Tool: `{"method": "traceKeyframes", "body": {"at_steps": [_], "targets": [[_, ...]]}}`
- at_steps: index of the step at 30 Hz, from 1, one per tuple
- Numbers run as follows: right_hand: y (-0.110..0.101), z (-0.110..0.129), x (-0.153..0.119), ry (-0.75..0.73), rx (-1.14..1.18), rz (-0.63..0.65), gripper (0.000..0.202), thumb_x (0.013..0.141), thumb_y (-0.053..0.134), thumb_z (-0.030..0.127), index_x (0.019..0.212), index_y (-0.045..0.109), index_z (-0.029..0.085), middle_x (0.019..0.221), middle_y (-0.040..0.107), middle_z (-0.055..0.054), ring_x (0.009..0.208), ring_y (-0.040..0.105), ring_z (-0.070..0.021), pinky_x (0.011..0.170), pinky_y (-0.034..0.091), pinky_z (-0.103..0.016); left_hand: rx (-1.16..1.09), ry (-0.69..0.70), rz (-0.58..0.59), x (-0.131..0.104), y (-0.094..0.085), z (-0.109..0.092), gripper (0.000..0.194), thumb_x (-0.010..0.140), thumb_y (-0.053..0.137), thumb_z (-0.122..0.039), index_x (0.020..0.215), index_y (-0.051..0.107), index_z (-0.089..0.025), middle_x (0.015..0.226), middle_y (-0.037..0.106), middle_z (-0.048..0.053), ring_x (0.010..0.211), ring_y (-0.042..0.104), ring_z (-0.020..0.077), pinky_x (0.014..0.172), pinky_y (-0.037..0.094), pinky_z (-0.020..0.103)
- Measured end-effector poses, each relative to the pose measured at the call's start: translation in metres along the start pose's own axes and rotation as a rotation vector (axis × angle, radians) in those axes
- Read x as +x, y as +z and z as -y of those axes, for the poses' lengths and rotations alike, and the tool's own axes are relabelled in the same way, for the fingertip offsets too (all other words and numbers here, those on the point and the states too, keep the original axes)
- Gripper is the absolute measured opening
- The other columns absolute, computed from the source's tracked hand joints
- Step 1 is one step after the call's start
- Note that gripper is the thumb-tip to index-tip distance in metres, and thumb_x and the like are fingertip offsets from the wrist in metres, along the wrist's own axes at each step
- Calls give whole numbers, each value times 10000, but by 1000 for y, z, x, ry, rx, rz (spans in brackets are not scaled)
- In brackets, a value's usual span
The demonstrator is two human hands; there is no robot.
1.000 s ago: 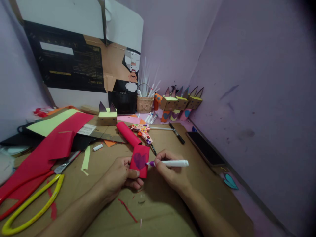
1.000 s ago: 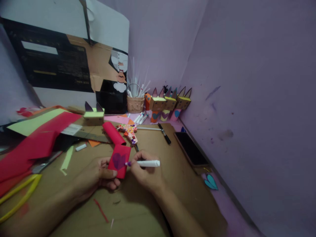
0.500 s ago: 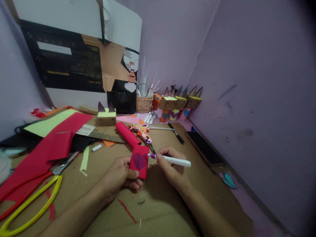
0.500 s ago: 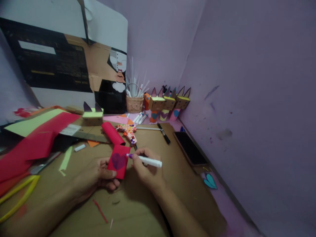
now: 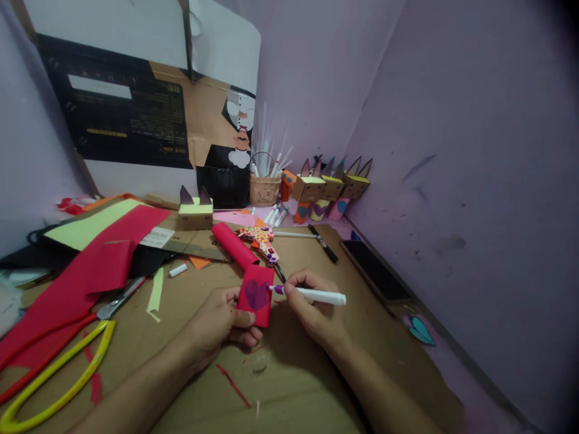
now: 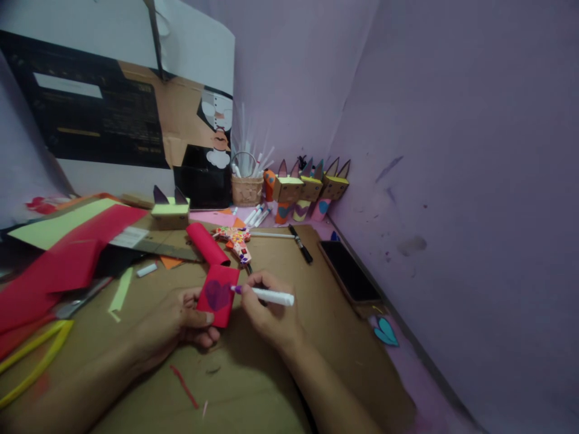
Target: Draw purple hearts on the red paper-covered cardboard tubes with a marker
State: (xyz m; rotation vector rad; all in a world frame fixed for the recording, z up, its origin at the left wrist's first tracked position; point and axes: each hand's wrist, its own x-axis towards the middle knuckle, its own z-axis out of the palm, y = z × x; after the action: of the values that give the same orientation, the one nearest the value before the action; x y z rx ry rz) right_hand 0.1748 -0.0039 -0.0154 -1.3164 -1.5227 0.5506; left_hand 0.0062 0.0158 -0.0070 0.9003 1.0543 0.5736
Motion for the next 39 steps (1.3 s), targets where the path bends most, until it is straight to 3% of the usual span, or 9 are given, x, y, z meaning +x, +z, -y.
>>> {"method": "traceKeyframes", "body": {"at_steps": [15,22,39], "targets": [[-1,4,-1,13,19,77,130,690,526,206,572,550,156,439,481,42,388,377,-64,376,275,-166,-25,-9,-25,-2,2,-3,220,520,654,-133,709,543,-122,514,624,17,414,567,106,434,473,199],[-2,5,1,27,79,-99,156,748,526,264,626,556,172,482,539,33,410,463,-83,392,348,-178,0,-4,-24,-1,0,-2,189,550,646,-126,707,541,-117,539,633,31,440,578,110,448,482,200],[0,-1,-1,-24,24,-19,127,773,539,249,683,576,167,512,534,34,443,451,-84,428,341,-185,-18,-23,-10,-2,2,-4,214,525,660,-139,697,534,-126,511,623,24,403,566,112,429,465,204]]}}
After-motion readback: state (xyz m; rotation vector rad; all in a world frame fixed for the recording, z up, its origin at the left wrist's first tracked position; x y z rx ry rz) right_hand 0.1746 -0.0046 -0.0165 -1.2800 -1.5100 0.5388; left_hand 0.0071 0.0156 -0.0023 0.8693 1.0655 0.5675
